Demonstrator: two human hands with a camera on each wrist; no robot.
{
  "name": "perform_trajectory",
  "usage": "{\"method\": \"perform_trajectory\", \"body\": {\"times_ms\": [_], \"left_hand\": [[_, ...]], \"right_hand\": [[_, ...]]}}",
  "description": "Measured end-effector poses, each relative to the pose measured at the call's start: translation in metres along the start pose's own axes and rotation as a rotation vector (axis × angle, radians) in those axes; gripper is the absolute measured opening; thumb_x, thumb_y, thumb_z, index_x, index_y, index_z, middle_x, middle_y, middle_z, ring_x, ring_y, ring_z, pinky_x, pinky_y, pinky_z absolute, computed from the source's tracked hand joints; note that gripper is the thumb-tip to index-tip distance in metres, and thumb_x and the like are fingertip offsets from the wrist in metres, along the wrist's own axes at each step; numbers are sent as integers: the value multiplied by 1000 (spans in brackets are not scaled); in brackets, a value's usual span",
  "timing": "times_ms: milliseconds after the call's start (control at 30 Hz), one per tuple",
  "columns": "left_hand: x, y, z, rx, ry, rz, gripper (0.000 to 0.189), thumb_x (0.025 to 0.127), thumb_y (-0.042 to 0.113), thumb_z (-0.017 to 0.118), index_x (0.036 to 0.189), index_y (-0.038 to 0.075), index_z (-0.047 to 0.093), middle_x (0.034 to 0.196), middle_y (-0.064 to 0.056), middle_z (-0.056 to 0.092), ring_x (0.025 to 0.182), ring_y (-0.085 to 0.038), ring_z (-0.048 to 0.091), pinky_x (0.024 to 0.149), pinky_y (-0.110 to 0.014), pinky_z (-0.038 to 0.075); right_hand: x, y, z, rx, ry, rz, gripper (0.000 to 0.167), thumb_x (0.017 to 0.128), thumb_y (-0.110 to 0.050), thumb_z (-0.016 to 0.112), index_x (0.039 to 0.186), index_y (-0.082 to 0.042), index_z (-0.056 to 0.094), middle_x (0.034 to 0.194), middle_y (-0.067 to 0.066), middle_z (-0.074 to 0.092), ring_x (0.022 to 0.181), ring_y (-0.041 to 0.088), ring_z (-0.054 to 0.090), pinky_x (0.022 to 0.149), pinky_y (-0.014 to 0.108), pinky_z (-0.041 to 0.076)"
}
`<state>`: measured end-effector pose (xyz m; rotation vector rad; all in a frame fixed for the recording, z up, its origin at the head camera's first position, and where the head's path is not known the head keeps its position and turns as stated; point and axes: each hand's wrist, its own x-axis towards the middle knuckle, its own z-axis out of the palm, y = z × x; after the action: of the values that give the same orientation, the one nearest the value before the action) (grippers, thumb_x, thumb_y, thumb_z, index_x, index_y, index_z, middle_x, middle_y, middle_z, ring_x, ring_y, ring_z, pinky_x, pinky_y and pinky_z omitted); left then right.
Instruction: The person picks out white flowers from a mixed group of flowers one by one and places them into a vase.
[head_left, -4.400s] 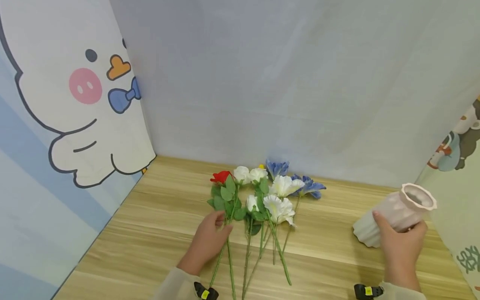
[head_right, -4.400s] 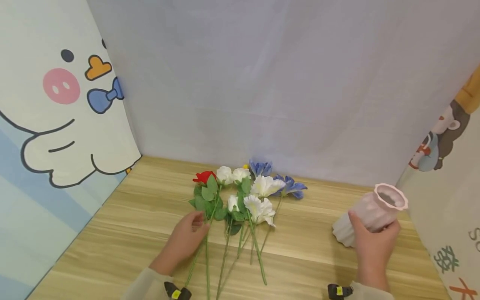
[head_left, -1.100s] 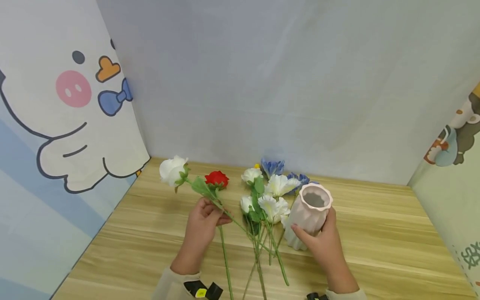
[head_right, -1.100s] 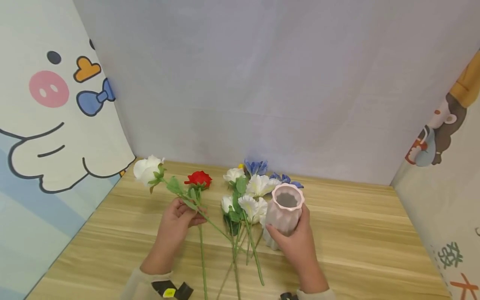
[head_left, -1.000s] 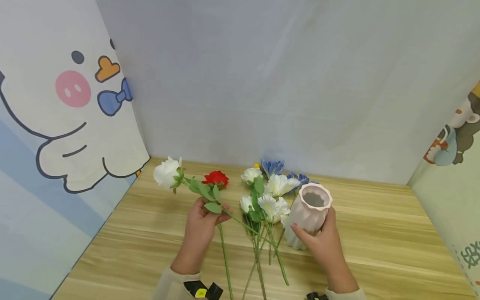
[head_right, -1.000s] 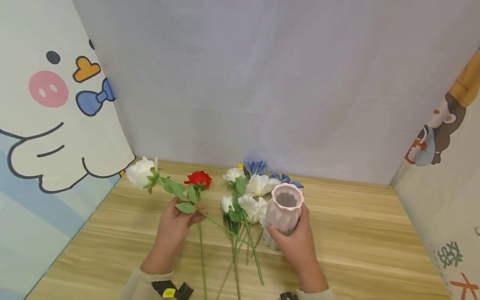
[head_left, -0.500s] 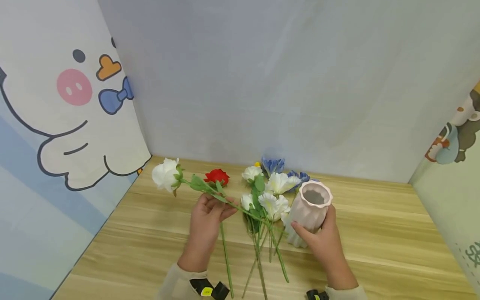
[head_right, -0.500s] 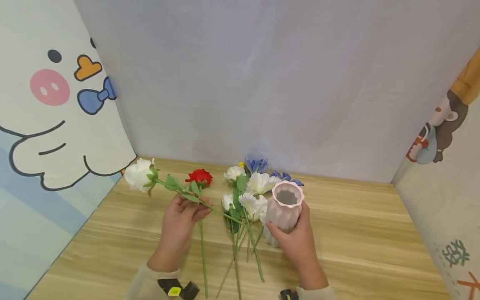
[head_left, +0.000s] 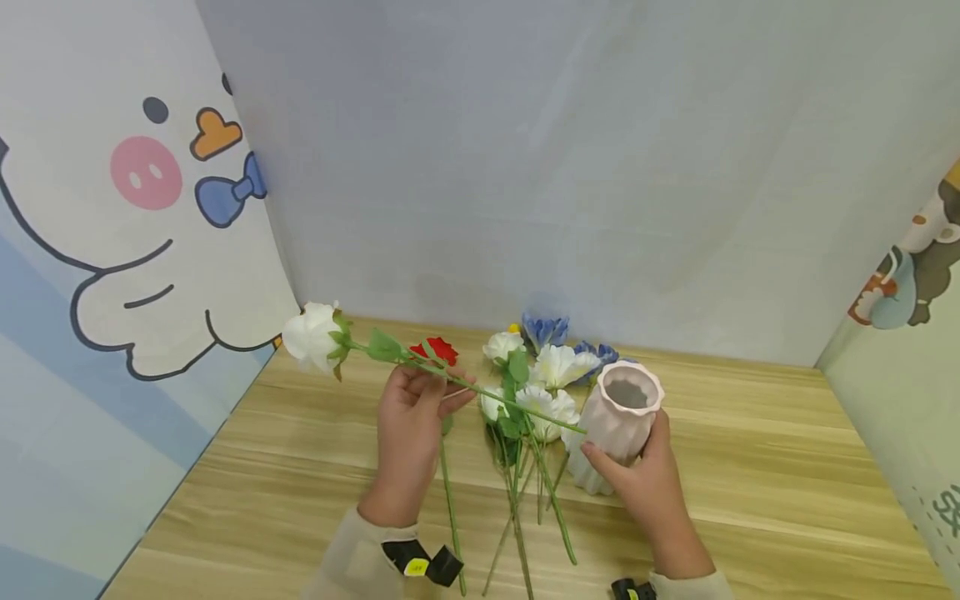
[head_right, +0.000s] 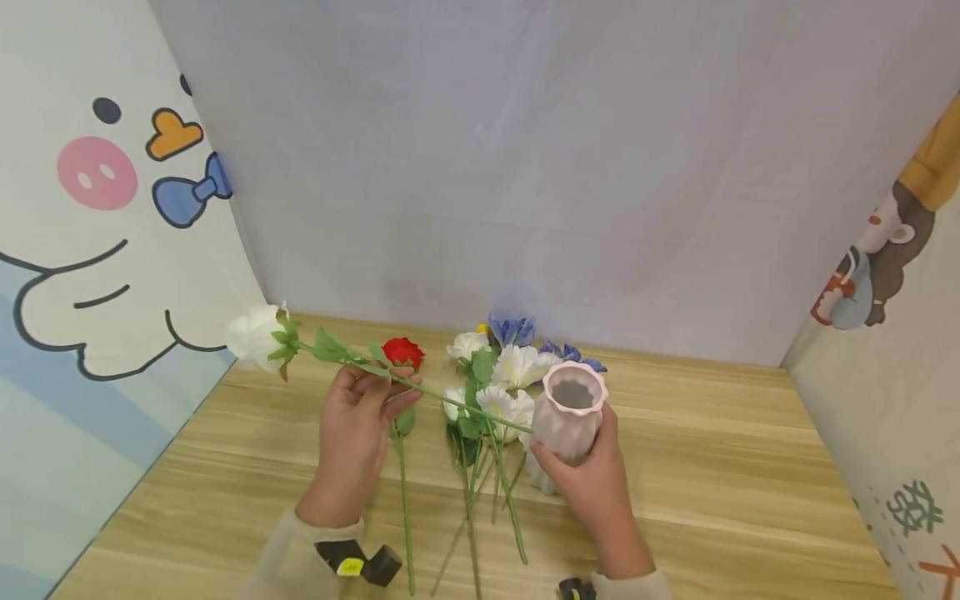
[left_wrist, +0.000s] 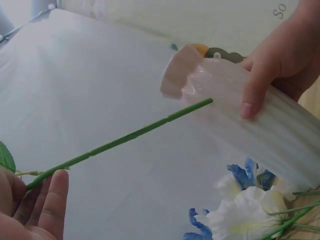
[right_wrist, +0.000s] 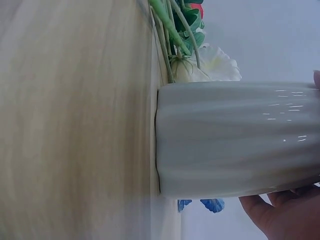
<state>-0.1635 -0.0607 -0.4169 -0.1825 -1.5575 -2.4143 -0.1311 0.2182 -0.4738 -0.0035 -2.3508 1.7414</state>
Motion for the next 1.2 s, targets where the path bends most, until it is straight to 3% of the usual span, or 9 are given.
{"method": "perform_trajectory", "body": {"times_ms": [233, 433, 633, 767, 933, 1067, 1200], "left_hand": [[8, 13, 9, -45, -12, 100, 11, 107, 9, 56, 114, 0, 53, 112, -30, 62, 104, -47, 66, 90, -51, 57], [14, 20, 18, -77, -33, 139, 4, 106, 6, 57, 110, 8, 56, 108, -25, 64, 99, -38, 70, 89, -51, 58], [18, 23, 24, -81, -30, 184, 16, 106, 11, 59, 112, -2, 53, 102, -21, 65, 95, -33, 71, 87, -50, 59], [19, 25, 25, -94, -27, 216, 20, 106, 15, 60, 114, -2, 52, 103, -18, 66, 94, -31, 71, 87, -49, 59], [18, 27, 29, -110, -45, 216, 20, 105, 16, 62, 114, 1, 53, 106, -23, 66, 94, -29, 71, 86, -48, 59], [17, 27, 35, -89, -65, 216, 19, 105, 14, 62, 113, 0, 53, 105, -23, 66, 96, -35, 71, 86, -49, 59], [18, 25, 41, -37, -88, 218, 16, 106, 13, 61, 113, 2, 52, 104, -17, 67, 96, -35, 71, 87, -50, 59]], "right_hand": [[0, 0, 0, 1, -4, 8, 95, 85, -15, 88, 155, -12, 24, 146, 17, 44, 132, 39, 48, 104, 62, 42], [0, 0, 0, 0, -3, 17, 94, 85, -15, 87, 155, -12, 24, 146, 18, 44, 132, 38, 48, 104, 62, 41], [0, 0, -1, 4, -6, 22, 95, 85, -16, 88, 156, -14, 24, 147, 17, 43, 133, 38, 47, 104, 62, 41], [1, 1, -1, 9, -2, 12, 97, 84, -16, 88, 157, -14, 23, 147, 17, 43, 133, 38, 47, 104, 62, 41], [1, 2, 0, 7, 7, 12, 96, 84, -16, 88, 156, -12, 24, 146, 18, 45, 132, 38, 48, 105, 60, 41], [0, 2, 0, 5, 10, 11, 95, 84, -15, 88, 155, -12, 25, 145, 18, 46, 131, 38, 49, 105, 60, 41], [0, 1, -1, 2, 7, 12, 96, 84, -15, 88, 155, -12, 25, 145, 18, 45, 130, 38, 50, 104, 60, 42]]}}
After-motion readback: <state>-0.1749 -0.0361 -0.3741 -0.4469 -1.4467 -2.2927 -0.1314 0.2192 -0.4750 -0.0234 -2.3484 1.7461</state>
